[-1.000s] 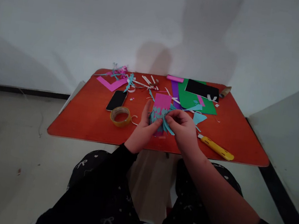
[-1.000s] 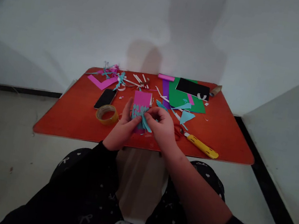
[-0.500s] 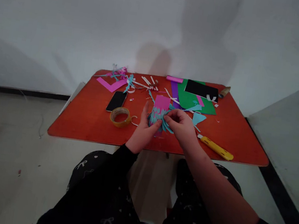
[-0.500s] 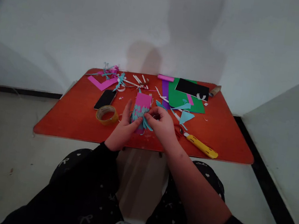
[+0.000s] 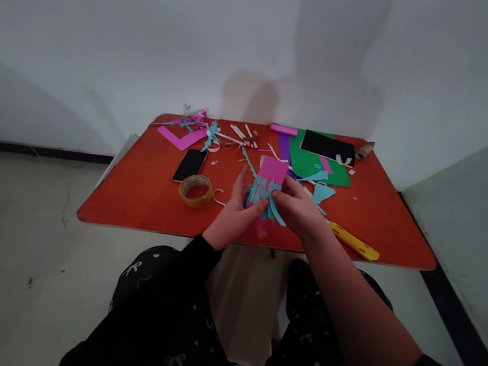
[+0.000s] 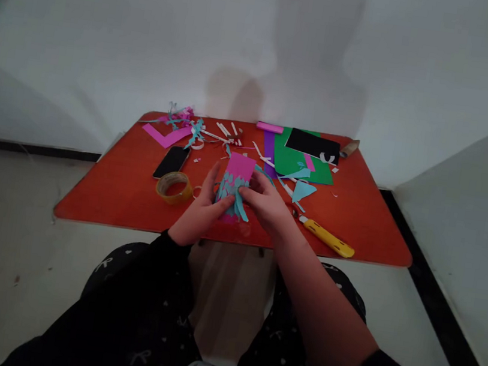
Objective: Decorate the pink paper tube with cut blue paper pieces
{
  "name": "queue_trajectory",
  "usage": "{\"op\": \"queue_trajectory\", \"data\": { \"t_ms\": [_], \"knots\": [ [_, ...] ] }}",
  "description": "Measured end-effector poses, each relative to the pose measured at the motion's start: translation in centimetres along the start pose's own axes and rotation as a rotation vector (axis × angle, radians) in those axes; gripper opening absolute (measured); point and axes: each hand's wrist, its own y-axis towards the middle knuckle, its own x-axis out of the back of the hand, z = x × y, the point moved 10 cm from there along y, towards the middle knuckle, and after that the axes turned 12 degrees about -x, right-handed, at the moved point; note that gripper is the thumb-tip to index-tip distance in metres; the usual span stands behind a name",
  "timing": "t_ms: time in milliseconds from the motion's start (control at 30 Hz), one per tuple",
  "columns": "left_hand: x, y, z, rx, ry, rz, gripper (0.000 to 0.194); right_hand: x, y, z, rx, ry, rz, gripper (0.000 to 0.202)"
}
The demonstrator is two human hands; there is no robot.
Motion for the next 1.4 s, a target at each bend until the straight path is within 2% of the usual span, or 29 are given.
{"op": "queue_trajectory", "data": {
  "t_ms": [67, 167, 333, 533, 733, 900, 1200, 1400],
  "knots": [
    [-0.3, -0.1, 0.1, 0.013, -0.012, 0.031, 0.11, -0.9, -0.2, -0.4, -0.054, 0.086, 0.064, 0.048],
    [-0.5, -0.2, 0.3, 0.027, -0.012, 0.04, 0.11, -1.1, -0.5, -0.6, -0.094, 0.143, 0.026, 0.046],
    [-0.4, -0.1, 0.1, 0.004, -0.03, 0.045, 0.109, -1.1, -0.9, -0.4, -0.079, 0.158, -0.019, 0.045],
    [-0.3, -0.1, -0.3, 0.034, -0.04, 0.032, 0.106, -1.5, -1.0, -0.5, -0.099, 0.179, 0.041, 0.041],
    [-0.6, -0.1, -0.8, 0.02, -0.043, 0.035, 0.104, -1.4, -1.0, -0.3, -0.064, 0.154, -0.032, 0.039],
    [-0.1, -0.1, -0.2, 0.056, -0.035, 0.011, 0.105, -1.3, -1.0, -0.6, -0.087, 0.185, -0.058, 0.039],
    [0.0, -0.1, 0.0, 0.079, -0.058, -0.004, 0.103, -1.6, -1.1, 0.0, -0.056, 0.173, -0.012, 0.04],
    [0.0, -0.1, 1.0, 0.129, -0.217, -0.03, 0.09, -1.5, -0.7, -0.3, -0.052, 0.141, 0.014, 0.04]
  ]
}}
